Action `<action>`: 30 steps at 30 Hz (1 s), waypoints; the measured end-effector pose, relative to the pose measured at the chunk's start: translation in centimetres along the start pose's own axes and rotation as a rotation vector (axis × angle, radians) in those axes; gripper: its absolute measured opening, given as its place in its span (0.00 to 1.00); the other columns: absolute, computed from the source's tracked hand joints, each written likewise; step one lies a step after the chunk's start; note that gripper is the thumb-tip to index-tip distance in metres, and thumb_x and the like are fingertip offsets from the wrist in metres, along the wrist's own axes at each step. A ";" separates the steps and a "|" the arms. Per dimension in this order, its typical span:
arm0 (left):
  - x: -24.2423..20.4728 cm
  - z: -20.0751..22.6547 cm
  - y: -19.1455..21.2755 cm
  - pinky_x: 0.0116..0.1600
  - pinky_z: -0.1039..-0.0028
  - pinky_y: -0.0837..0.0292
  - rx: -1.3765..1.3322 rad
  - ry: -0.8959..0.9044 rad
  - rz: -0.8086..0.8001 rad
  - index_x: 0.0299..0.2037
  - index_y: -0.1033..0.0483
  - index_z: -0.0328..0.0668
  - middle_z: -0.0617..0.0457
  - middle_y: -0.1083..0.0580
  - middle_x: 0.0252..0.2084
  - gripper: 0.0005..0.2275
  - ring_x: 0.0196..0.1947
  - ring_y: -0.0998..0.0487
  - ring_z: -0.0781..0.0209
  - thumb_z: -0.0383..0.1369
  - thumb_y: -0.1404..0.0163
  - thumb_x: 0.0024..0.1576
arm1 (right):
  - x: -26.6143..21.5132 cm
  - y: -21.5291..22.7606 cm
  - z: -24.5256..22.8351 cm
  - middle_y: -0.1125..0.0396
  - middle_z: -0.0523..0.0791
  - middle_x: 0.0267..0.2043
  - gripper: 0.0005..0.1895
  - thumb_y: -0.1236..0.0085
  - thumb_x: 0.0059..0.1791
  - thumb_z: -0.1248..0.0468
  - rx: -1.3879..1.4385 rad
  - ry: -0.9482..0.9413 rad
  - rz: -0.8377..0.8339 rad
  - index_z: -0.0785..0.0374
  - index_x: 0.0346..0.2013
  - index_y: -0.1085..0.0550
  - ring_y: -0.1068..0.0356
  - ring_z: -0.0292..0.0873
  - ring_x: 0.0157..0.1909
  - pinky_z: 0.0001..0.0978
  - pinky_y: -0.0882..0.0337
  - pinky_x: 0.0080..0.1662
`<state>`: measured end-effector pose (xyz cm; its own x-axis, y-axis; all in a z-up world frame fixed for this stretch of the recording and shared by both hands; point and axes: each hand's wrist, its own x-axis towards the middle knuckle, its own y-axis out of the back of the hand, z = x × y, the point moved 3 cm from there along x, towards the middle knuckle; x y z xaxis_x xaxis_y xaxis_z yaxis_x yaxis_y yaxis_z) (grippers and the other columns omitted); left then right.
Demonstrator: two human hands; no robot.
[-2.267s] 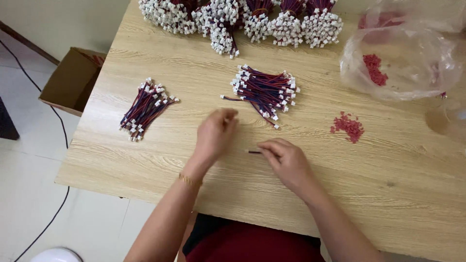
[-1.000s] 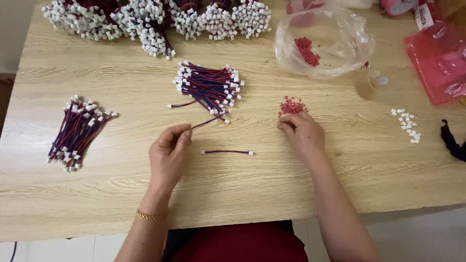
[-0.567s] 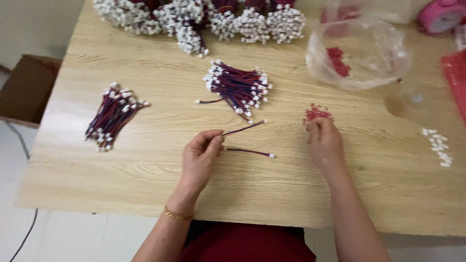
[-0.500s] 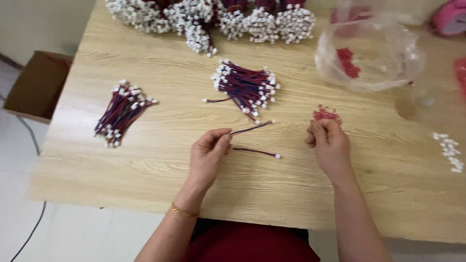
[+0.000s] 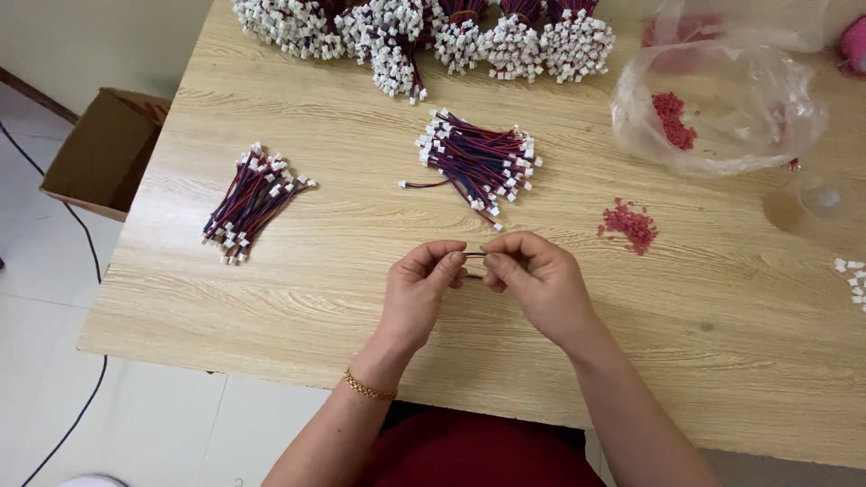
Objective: Sorting and bundling small wire harnesses on a wooden workbench
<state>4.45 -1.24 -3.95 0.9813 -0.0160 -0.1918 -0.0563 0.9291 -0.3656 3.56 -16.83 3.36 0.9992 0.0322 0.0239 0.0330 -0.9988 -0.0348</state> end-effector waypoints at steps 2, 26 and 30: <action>0.0 -0.1 0.1 0.37 0.80 0.23 -0.012 0.006 -0.002 0.44 0.23 0.33 0.49 0.24 0.32 0.08 0.31 0.22 0.66 0.27 0.47 0.57 | 0.1 -0.2 0.0 0.30 0.47 0.24 0.05 0.42 0.46 0.73 -0.026 0.006 0.002 0.70 0.37 0.25 0.30 0.36 0.27 0.25 0.25 0.33; -1.0 0.9 -0.5 0.36 0.82 0.25 -0.134 0.027 -0.068 0.50 0.29 0.36 0.48 0.24 0.31 0.13 0.32 0.23 0.65 0.24 0.46 0.55 | 0.4 -1.0 -1.8 0.30 0.45 0.32 0.06 0.35 0.43 0.67 -0.488 0.256 -0.039 0.57 0.34 0.19 0.30 0.41 0.35 0.32 0.31 0.40; -0.9 0.7 -0.3 0.36 0.81 0.24 -0.152 0.043 -0.083 0.50 0.29 0.37 0.47 0.24 0.31 0.13 0.31 0.22 0.65 0.23 0.45 0.54 | -0.1 -0.8 -1.8 0.30 0.46 0.29 0.07 0.34 0.42 0.68 -0.414 0.148 -0.004 0.61 0.34 0.20 0.30 0.39 0.33 0.30 0.30 0.38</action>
<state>3.71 -1.23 -3.04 0.9750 -0.1097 -0.1930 -0.0054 0.8574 -0.5147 3.44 -16.05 5.21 0.9840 0.0612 0.1675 -0.0048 -0.9297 0.3682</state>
